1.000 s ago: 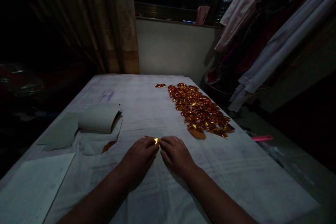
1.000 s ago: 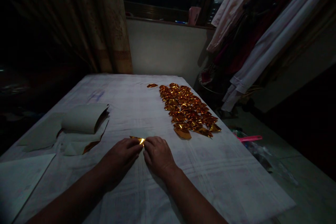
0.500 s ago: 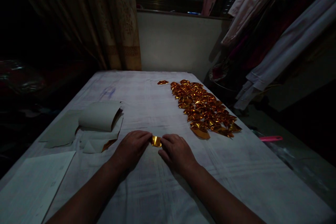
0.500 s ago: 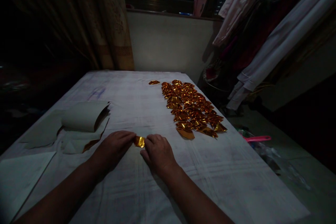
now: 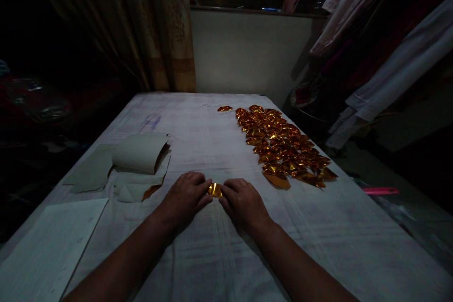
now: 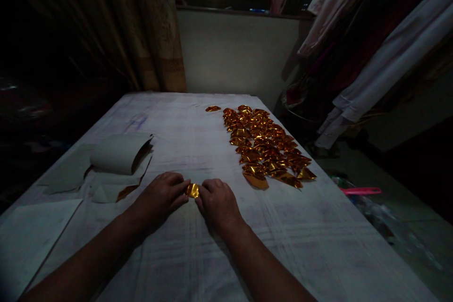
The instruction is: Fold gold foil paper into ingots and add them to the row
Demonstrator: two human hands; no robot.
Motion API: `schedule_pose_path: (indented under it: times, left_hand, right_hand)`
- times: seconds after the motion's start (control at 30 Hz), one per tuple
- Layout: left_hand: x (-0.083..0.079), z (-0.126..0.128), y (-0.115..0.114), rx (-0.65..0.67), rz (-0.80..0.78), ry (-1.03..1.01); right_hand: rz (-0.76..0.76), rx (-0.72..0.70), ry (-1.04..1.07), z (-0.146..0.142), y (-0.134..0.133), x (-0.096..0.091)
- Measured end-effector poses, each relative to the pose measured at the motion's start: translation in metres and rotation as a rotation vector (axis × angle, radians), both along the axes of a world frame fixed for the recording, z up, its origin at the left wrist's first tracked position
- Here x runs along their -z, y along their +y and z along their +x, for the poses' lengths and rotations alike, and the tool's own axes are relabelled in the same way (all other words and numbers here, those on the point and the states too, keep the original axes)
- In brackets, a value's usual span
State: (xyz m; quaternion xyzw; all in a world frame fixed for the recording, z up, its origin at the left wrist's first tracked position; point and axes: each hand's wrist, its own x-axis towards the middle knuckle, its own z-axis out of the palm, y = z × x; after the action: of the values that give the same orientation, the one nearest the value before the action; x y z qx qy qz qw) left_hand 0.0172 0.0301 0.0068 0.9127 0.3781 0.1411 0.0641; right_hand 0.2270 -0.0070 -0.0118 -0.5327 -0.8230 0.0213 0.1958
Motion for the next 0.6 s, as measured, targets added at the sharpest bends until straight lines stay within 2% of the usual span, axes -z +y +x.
schedule_pose_path:
  times: [0.23,0.4,0.6]
  left_hand:
    - [0.0025,0.0008,-0.0019,0.007,0.029,0.027]
    - [-0.0012,0.0048,-0.0033,-0.009,0.082,0.064]
    - [0.0005,0.0025,-0.0053,-0.005,0.053,0.017]
  right_hand:
    - [-0.034,-0.069,0.102,0.0091,0.0032,-0.0002]
    - [0.014,-0.089,0.080,0.0103,0.0067,0.0044]
    - [0.060,-0.090,0.044,0.0098,0.0077,0.0092]
